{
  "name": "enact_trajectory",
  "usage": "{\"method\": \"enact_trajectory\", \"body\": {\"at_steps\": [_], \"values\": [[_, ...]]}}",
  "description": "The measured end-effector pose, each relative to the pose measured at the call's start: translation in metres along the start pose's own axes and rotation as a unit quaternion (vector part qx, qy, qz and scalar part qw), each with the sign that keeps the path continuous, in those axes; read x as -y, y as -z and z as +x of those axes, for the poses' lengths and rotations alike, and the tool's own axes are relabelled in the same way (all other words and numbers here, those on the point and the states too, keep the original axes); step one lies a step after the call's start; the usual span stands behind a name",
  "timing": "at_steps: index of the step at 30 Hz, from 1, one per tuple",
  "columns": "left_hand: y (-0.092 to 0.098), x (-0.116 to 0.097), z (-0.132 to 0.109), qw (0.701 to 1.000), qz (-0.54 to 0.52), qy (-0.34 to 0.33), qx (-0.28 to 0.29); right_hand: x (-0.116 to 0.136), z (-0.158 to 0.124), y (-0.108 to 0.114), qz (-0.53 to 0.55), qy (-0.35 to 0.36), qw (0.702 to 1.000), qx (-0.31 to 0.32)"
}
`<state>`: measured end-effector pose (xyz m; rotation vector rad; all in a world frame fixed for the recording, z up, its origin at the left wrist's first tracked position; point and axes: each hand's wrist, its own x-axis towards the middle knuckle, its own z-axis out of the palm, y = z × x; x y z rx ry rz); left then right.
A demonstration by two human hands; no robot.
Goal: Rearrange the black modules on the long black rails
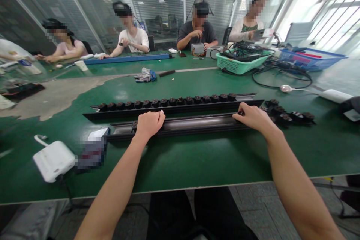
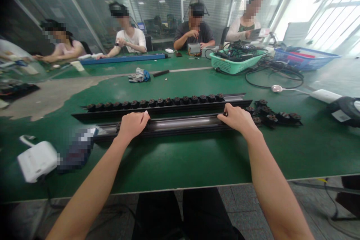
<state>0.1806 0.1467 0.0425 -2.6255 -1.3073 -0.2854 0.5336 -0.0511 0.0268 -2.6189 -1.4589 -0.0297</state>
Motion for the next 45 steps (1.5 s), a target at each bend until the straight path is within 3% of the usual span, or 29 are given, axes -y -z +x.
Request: {"method": "enact_trajectory", "body": {"at_steps": [4,16,26,45], "values": [[-0.001,0.0,0.0,1.0,0.001,-0.001,-0.003,-0.002,0.002,-0.003,0.009,0.0,1.0,-0.001],[0.0,0.0,0.0,1.0,0.002,-0.003,-0.002,-0.015,0.011,-0.005,0.057,0.086,0.993,0.056],[-0.001,0.0,0.0,1.0,-0.005,-0.005,-0.007,-0.018,-0.001,-0.019,0.126,0.102,0.985,-0.052],[0.0,0.0,0.001,1.0,-0.004,-0.003,0.0,-0.013,-0.005,-0.014,0.114,0.095,0.986,-0.07]]}}
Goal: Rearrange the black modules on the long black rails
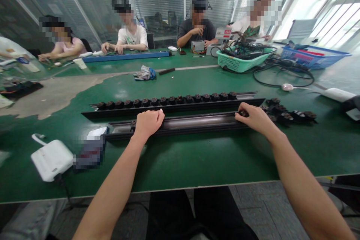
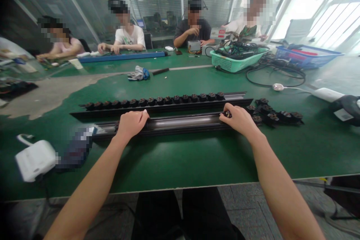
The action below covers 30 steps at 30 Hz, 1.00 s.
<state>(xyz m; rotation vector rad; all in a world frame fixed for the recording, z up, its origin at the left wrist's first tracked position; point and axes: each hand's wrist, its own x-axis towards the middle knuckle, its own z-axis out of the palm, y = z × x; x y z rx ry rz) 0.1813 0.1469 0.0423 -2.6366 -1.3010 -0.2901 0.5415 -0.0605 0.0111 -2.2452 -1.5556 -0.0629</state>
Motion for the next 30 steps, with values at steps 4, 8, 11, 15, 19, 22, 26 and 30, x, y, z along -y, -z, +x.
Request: {"method": "enact_trajectory", "body": {"at_steps": [4,8,11,15,19,22,26,30], "values": [[0.0,0.0,0.0,1.0,0.004,0.001,0.003,-0.001,0.0,-0.001,-0.011,-0.009,1.0,-0.005],[0.0,0.0,0.0,1.0,0.001,0.0,0.0,-0.004,0.0,-0.001,-0.014,-0.011,1.0,-0.006],[0.0,0.0,0.0,1.0,-0.001,0.0,-0.001,-0.006,0.0,-0.001,-0.015,-0.012,1.0,-0.004],[0.001,-0.001,0.0,1.0,-0.004,0.002,0.0,-0.007,0.0,-0.001,-0.022,-0.016,1.0,-0.003],[0.001,0.0,0.0,1.0,-0.005,0.003,0.0,-0.009,0.0,-0.001,-0.024,-0.024,0.999,-0.007],[0.001,0.0,0.0,1.0,-0.002,0.003,-0.001,-0.011,0.0,-0.001,-0.018,-0.029,0.999,-0.01],[0.001,0.0,0.0,1.0,-0.003,0.002,-0.002,-0.014,0.0,0.0,-0.018,-0.034,0.999,-0.007],[0.001,0.0,0.0,1.0,-0.002,-0.001,-0.001,-0.02,0.001,0.0,-0.025,-0.04,0.999,-0.007]]}}
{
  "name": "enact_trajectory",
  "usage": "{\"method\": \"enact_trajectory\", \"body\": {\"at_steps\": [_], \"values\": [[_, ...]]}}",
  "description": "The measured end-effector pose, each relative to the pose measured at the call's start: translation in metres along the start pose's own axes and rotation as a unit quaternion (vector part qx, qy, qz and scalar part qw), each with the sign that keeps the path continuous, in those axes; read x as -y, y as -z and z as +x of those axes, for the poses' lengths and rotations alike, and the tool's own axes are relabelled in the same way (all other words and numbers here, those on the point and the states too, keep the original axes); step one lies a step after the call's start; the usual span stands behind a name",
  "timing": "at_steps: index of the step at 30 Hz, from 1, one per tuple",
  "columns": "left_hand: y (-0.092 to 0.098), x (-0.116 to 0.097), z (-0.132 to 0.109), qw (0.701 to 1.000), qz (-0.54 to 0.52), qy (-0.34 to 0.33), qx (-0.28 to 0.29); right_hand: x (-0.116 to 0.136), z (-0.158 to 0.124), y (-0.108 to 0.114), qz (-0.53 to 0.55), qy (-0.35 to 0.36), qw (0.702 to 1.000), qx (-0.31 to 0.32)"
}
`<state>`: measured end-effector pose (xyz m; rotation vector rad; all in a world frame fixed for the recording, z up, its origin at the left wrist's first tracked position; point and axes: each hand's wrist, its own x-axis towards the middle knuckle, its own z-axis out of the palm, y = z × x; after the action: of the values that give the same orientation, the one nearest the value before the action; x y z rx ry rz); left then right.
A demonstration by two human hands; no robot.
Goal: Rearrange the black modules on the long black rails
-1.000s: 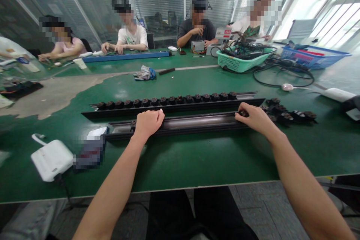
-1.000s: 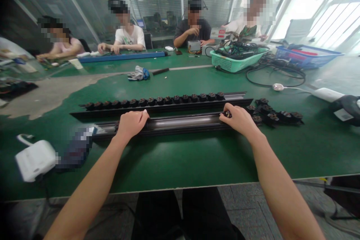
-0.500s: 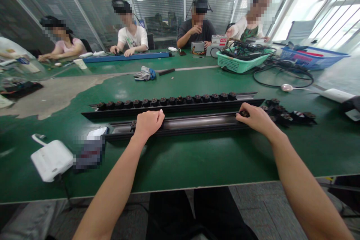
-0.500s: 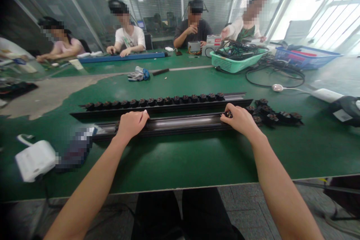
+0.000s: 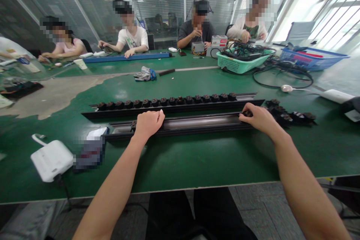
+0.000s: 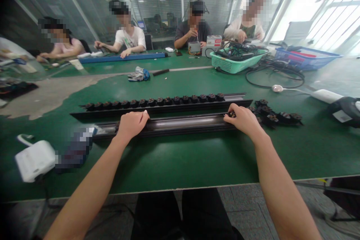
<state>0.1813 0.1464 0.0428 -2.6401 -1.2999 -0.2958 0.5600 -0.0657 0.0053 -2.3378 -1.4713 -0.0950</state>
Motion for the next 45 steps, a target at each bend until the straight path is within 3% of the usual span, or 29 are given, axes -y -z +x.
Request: {"method": "enact_trajectory", "body": {"at_steps": [19,45], "values": [[0.001,0.0,0.0,1.0,0.005,-0.001,0.001,-0.008,-0.002,0.01,0.015,-0.054,0.998,0.013],[-0.002,0.002,0.0,1.0,-0.008,-0.004,-0.007,-0.073,0.003,0.007,-0.008,-0.173,0.985,0.012]]}}
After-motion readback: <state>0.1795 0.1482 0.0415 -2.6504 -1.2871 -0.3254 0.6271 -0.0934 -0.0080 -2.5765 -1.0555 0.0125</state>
